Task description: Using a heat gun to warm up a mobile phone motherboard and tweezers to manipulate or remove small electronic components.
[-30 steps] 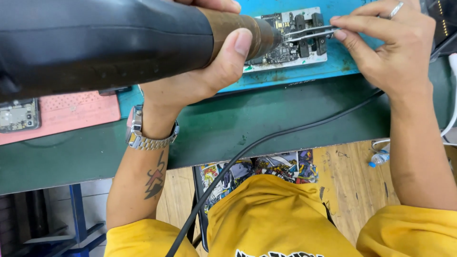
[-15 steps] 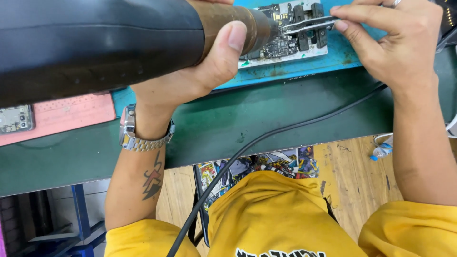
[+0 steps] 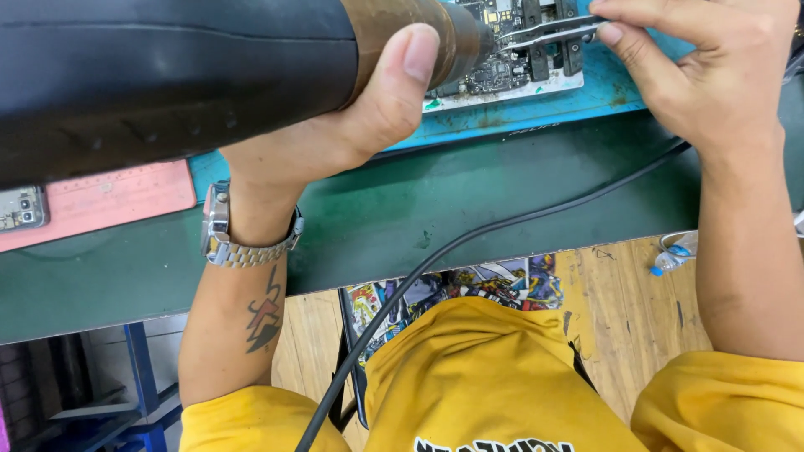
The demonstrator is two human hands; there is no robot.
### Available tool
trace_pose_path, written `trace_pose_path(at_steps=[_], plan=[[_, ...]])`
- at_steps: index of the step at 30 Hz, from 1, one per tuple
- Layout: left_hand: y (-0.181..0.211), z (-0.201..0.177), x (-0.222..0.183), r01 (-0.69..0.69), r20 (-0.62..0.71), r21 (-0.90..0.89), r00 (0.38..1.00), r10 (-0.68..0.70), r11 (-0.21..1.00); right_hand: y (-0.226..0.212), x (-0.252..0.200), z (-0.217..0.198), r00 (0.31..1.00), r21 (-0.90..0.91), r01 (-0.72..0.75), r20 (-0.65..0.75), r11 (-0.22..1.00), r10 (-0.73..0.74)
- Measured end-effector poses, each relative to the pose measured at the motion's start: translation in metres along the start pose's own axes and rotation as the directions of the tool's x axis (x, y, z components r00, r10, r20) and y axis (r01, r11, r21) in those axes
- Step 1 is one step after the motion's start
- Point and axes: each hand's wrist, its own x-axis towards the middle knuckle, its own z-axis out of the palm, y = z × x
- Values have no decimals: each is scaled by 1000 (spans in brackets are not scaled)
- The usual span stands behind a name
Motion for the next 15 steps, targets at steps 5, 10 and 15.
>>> trace_pose_path(at_steps=[5,10,15], plan=[[1,3,-3,17,-43,35,999,-16,999,-7,0,0,997,82,-78,14,994,78],[2,2,-1,-4,-24,-1,1000,4,1000,-6,0,1,998,126,-63,8,990,63],[3,-2,3,-7,33,-76,999,10,997,-4,0,1,998,45,-57,13,997,56]])
